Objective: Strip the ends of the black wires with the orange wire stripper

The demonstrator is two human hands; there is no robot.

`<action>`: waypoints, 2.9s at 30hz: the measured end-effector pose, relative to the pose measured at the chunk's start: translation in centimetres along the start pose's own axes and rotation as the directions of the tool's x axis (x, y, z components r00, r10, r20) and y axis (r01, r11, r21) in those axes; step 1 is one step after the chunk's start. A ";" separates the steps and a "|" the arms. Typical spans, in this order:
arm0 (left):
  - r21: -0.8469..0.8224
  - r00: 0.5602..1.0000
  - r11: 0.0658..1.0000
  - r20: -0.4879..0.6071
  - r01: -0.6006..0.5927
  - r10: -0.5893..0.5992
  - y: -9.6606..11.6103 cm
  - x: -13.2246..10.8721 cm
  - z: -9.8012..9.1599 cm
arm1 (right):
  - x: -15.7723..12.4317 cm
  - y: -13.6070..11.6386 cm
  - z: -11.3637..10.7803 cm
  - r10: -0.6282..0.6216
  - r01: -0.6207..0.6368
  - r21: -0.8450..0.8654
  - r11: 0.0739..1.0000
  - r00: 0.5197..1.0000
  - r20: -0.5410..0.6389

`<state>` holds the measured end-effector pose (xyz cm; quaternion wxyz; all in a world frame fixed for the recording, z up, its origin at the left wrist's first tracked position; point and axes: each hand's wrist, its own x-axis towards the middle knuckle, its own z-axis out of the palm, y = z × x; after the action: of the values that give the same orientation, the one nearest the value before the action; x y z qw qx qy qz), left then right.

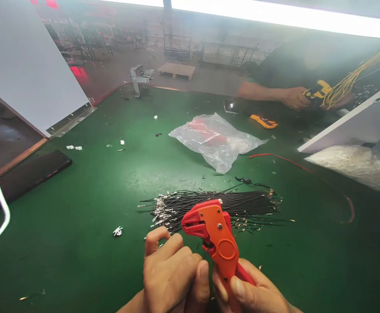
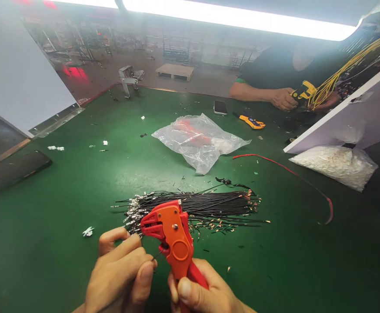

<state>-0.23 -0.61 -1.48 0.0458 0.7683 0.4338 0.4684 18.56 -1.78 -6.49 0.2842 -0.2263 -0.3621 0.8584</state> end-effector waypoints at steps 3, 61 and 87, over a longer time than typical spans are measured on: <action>-0.009 0.993 1.000 0.112 0.027 -0.025 0.0 0.2 -0.7 | 0.3 0.1 0.2 -0.006 0.006 0.027 1.000 1.000 -0.010; -0.514 0.678 0.493 0.269 0.701 -0.684 0.9 0.4 1.4 | -0.5 -4.2 0.1 -0.102 0.103 0.044 0.994 0.994 -0.035; -0.767 0.466 0.362 -0.093 0.530 -0.880 0.6 2.4 -1.6 | 1.0 -3.2 -0.2 -0.059 0.004 0.339 0.941 0.987 0.151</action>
<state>-0.59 0.16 1.30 0.3990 0.2728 0.5365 0.6917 18.98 0.82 -4.43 0.3027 -0.0996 -0.2348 0.9183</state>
